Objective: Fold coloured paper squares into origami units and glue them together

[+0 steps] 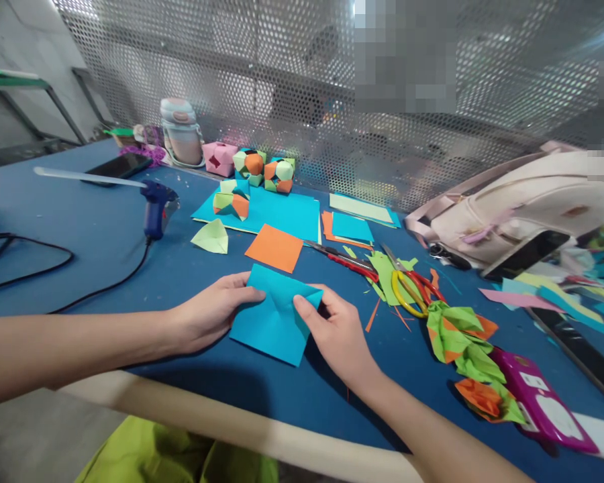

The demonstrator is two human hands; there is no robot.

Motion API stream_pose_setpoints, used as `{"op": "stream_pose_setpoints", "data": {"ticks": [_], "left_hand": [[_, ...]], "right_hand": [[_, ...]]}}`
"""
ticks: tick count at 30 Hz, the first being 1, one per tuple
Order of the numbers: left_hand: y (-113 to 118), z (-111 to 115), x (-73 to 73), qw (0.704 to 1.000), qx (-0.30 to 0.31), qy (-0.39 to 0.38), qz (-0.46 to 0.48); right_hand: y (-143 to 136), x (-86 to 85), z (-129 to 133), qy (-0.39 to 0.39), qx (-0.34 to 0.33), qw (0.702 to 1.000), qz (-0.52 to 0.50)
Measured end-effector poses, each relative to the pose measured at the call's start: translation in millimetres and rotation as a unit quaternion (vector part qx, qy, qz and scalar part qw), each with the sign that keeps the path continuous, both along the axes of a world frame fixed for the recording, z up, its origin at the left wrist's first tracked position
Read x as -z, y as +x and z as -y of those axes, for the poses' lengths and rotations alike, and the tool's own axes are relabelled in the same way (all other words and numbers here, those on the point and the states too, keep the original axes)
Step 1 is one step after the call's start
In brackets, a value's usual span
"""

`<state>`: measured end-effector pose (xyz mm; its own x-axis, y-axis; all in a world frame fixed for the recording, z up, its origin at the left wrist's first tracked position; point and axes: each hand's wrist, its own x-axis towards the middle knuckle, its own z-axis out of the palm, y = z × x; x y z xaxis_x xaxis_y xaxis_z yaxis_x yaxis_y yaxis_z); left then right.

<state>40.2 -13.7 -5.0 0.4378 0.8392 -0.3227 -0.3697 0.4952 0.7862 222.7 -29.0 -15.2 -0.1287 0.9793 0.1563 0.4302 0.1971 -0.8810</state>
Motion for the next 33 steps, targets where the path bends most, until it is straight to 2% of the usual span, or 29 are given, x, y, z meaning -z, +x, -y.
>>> {"op": "stream_pose_setpoints", "data": {"ticks": [5,12,16,22,28,33], "left_hand": [[0.3,0.5,-2.5,1.0,-0.007,-0.009,0.003],[-0.7,-0.4,0.8,1.0,-0.017,-0.004,-0.001],[-1.5,-0.5,0.5,0.999,-0.028,0.007,-0.016],[-2.1,-1.0,1.1,0.999,-0.036,0.013,-0.021],[-2.3,0.5,0.5,0.999,-0.026,0.022,-0.022],[-1.6,1.1,0.7,0.999,-0.005,0.038,-0.031]], "right_hand": [[0.6,3.1,-3.2,-0.057,-0.003,0.996,-0.068],[1.2,6.4,-4.5,-0.063,0.005,0.991,-0.119],[0.5,8.0,-5.8,-0.072,-0.015,0.99,-0.119],[-1.0,9.3,-7.4,-0.122,-0.04,0.972,-0.195],[-2.4,6.4,-7.3,-0.139,-0.024,0.962,-0.232],[-3.2,6.7,-9.7,-0.128,0.01,0.966,-0.225]]}}
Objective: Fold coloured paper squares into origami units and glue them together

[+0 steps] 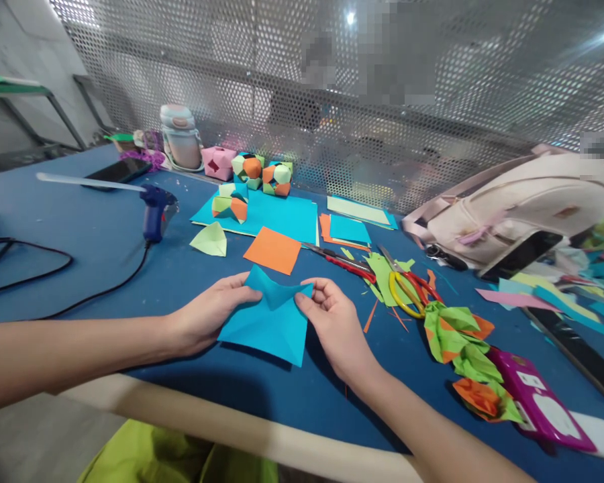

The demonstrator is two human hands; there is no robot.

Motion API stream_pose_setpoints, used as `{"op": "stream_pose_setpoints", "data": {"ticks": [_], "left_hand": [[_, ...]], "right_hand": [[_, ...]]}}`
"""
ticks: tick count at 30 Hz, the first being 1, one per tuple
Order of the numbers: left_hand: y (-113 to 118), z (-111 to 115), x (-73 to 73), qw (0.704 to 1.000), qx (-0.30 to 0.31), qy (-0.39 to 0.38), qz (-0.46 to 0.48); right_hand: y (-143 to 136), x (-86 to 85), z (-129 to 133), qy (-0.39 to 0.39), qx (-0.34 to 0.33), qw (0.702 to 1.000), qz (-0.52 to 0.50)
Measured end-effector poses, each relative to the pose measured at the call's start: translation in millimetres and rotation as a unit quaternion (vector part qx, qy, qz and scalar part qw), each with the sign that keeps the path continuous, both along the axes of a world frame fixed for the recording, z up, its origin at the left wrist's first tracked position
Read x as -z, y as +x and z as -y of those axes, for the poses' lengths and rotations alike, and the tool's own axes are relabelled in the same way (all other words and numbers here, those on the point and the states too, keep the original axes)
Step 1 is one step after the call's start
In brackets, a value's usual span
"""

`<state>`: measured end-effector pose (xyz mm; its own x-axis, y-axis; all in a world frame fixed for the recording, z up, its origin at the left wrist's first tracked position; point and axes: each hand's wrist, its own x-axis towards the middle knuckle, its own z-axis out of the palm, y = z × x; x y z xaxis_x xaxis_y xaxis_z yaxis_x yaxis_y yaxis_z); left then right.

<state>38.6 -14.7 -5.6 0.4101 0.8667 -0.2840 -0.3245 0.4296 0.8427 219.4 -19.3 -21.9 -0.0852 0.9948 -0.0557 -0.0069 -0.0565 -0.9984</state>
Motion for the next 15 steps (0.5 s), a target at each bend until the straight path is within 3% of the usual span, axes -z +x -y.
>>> {"op": "stream_pose_setpoints", "data": {"ticks": [9,15], "left_hand": [[-0.8,1.7,3.1,0.998,0.019,0.048,-0.038],[-0.5,2.5,0.0,0.996,-0.002,0.064,-0.059]], "right_hand": [[2.7,-0.7,1.3,0.062,0.028,0.996,0.064],[1.5,-2.4,3.1,0.089,0.035,0.991,0.092]]}}
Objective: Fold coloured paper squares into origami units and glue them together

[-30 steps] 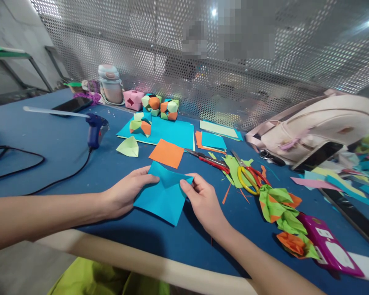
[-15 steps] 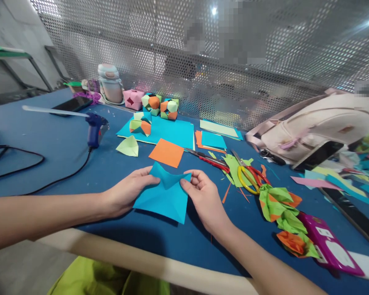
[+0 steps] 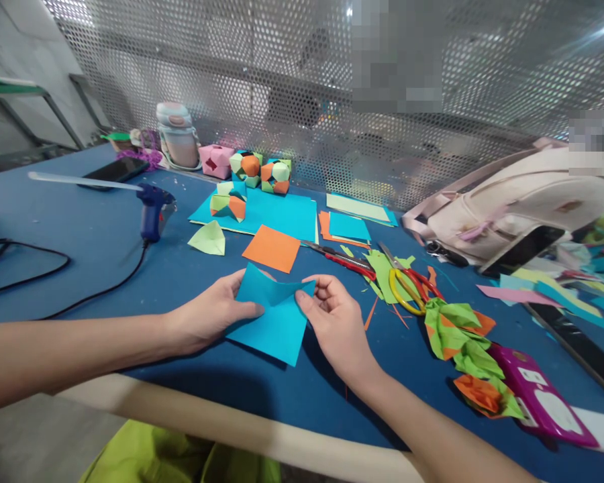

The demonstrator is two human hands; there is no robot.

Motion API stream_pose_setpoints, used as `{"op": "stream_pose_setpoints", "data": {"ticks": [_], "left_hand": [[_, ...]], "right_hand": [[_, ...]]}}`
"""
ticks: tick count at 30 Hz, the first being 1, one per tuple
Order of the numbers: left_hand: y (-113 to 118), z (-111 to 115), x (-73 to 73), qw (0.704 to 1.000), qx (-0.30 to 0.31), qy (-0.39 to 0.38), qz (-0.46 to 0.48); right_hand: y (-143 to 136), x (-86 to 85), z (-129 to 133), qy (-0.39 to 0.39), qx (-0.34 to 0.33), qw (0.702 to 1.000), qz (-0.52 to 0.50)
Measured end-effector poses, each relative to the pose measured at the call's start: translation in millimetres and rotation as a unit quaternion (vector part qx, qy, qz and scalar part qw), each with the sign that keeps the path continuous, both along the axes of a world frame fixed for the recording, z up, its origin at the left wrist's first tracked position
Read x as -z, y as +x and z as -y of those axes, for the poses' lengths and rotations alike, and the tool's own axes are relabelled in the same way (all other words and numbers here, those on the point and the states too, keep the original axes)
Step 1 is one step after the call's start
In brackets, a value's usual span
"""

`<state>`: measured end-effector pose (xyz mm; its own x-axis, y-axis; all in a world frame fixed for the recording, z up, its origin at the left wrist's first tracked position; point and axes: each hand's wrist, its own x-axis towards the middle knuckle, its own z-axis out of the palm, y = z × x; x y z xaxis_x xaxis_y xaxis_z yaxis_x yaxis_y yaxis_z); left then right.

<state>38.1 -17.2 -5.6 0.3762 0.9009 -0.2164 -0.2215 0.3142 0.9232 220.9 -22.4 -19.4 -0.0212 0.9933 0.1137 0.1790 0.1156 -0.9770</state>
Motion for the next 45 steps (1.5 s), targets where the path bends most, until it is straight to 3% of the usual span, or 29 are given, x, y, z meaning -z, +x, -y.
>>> {"op": "stream_pose_setpoints", "data": {"ticks": [18,27,40,45], "left_hand": [[-0.1,0.7,-1.9,1.0,0.003,0.005,-0.005],[0.3,-1.1,-0.7,1.0,0.007,-0.005,-0.004],[-1.0,-1.3,3.6,1.0,0.01,0.003,0.005],[0.4,0.1,0.2,0.999,0.009,0.029,-0.04]], "right_hand": [[-0.9,-2.2,3.8,0.001,-0.011,1.0,0.019],[0.8,-0.2,2.4,-0.035,-0.014,0.998,-0.046],[-0.6,-0.1,2.0,-0.014,0.025,1.0,0.013],[-1.3,-1.8,2.9,-0.013,0.021,1.0,0.006]]}}
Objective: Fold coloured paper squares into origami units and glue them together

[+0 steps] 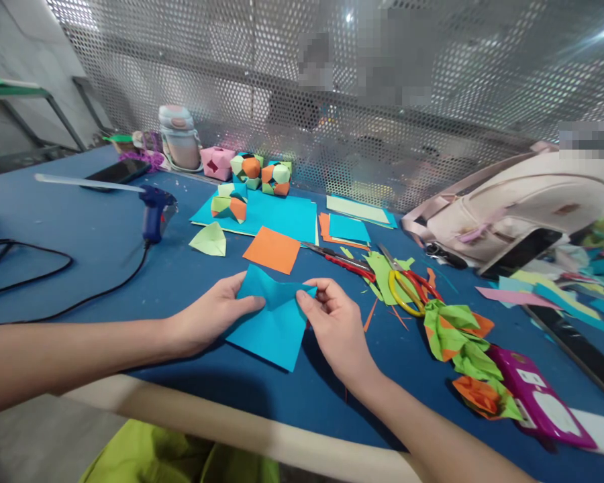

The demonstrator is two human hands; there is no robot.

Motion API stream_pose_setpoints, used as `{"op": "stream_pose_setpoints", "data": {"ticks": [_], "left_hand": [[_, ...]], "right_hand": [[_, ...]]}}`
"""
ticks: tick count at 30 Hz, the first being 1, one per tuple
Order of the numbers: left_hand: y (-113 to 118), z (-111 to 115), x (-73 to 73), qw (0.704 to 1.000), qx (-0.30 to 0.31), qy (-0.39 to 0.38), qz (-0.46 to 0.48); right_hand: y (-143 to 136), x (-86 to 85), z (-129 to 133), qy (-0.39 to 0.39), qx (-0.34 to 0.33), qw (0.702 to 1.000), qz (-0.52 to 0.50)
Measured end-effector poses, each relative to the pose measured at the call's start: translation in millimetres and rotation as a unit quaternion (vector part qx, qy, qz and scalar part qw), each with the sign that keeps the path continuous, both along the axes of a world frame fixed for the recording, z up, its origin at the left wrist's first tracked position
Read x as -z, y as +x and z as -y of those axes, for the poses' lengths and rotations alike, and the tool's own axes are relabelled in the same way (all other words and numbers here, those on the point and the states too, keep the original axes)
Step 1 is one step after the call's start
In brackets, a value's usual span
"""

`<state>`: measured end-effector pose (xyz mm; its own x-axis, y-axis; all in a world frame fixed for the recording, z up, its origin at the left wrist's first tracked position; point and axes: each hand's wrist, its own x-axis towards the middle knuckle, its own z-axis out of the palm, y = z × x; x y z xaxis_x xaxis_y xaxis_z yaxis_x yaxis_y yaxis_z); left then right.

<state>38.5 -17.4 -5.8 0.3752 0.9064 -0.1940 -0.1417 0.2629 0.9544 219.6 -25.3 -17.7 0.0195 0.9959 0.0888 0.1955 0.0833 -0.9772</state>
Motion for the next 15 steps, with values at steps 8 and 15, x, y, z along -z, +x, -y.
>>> {"op": "stream_pose_setpoints", "data": {"ticks": [8,15], "left_hand": [[2.1,0.7,-2.7,0.995,-0.022,0.066,-0.065],[0.0,-2.7,4.5,0.999,-0.033,0.021,0.005]], "right_hand": [[-3.2,-2.1,2.7,0.011,-0.015,1.0,0.004],[-1.3,3.0,-0.7,-0.017,-0.026,0.995,-0.096]]}}
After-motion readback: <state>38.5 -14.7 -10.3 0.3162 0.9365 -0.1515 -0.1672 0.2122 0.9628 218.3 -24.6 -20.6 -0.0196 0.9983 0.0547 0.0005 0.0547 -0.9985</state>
